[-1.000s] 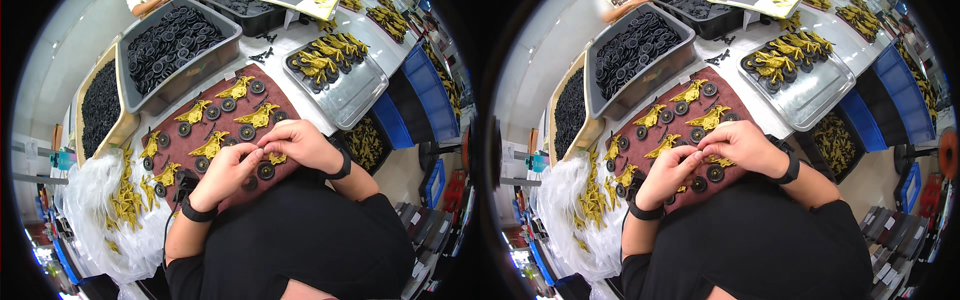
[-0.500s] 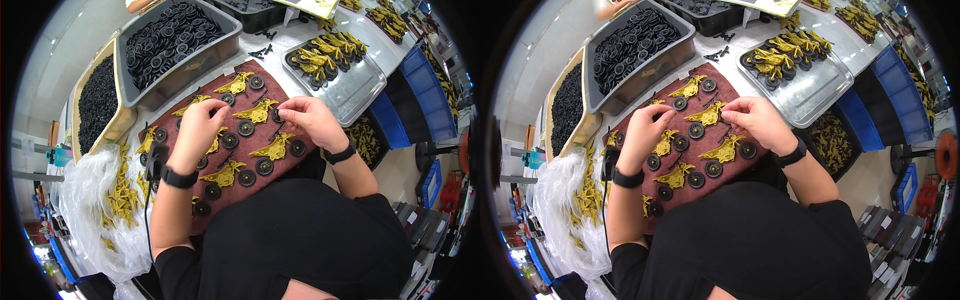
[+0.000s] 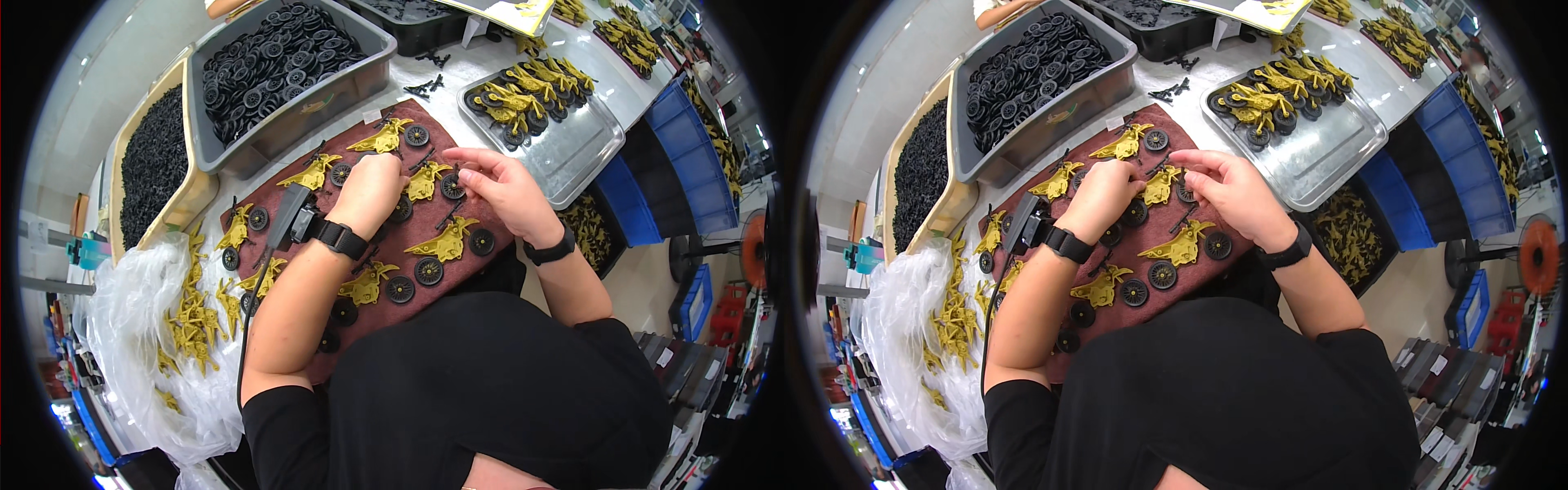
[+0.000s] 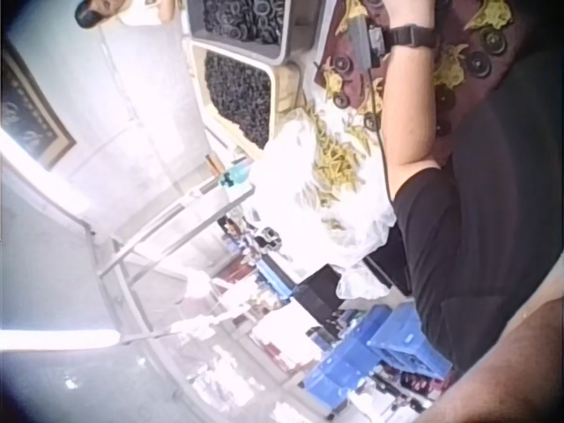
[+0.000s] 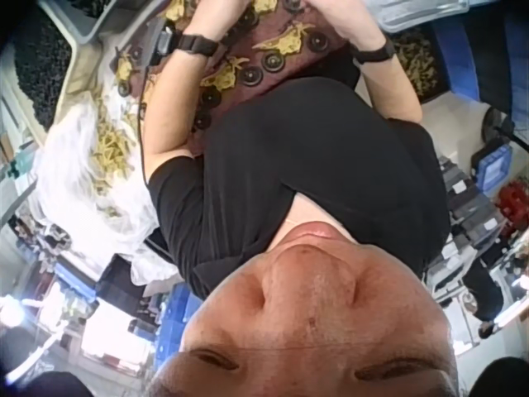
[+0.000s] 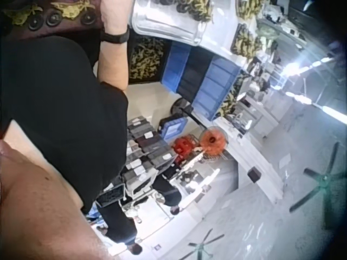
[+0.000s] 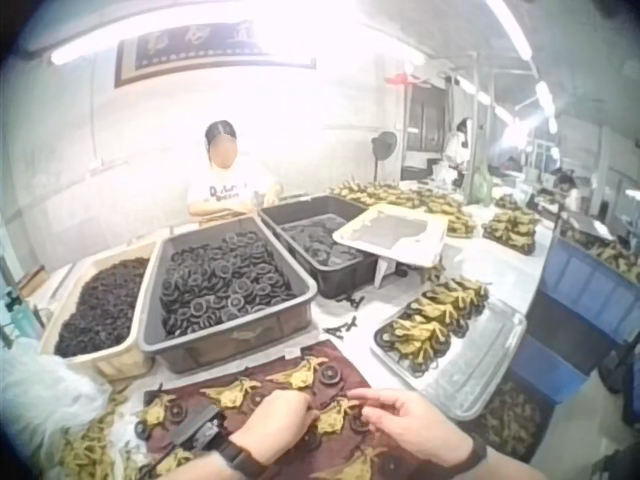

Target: The worker is assembling small plastic toy motorcycles, attaching wheels to the frames and sorting the finished products.

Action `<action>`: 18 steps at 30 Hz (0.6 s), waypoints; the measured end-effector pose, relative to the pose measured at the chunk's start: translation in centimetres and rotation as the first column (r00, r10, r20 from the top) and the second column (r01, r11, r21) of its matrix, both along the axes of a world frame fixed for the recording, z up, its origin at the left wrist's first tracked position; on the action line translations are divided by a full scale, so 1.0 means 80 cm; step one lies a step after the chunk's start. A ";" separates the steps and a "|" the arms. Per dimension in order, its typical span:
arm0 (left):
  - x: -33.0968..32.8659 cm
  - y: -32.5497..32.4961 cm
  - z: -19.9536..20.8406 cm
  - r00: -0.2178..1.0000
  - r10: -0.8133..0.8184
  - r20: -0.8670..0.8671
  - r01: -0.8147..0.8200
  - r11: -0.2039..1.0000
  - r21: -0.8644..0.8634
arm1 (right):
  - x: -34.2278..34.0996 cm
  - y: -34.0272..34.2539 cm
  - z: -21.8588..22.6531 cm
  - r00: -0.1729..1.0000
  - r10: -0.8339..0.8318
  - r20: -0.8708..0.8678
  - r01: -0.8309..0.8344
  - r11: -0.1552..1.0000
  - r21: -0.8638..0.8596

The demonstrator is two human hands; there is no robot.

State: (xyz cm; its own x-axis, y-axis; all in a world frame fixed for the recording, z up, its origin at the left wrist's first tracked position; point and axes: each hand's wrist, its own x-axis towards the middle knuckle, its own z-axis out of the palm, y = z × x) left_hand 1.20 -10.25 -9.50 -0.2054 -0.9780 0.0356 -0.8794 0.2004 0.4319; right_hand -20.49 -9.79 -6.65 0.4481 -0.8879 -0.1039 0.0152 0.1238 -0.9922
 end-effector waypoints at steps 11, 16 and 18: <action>0.001 0.002 -0.007 0.998 -0.012 -0.054 0.008 0.998 -0.067 | 0.013 -0.006 -0.002 0.925 -0.206 -0.320 -0.006 0.832 -0.554; 0.007 -0.004 -0.010 0.995 -0.024 -0.095 0.020 0.999 -0.050 | 0.031 0.001 -0.008 0.824 -0.241 -0.513 -0.197 0.727 -0.657; 0.008 -0.006 -0.007 0.996 -0.029 -0.090 0.026 0.999 -0.034 | 0.038 0.003 -0.009 0.779 -0.247 -0.576 -0.288 0.675 -0.679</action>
State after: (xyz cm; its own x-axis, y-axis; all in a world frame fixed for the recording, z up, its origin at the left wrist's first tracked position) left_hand 1.85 -10.76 -10.09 -0.2263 -0.9702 0.0869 -0.8310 0.2388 0.5025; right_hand -17.44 -9.54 -7.34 0.5468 -0.7824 0.2980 -0.5761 -0.6099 -0.5441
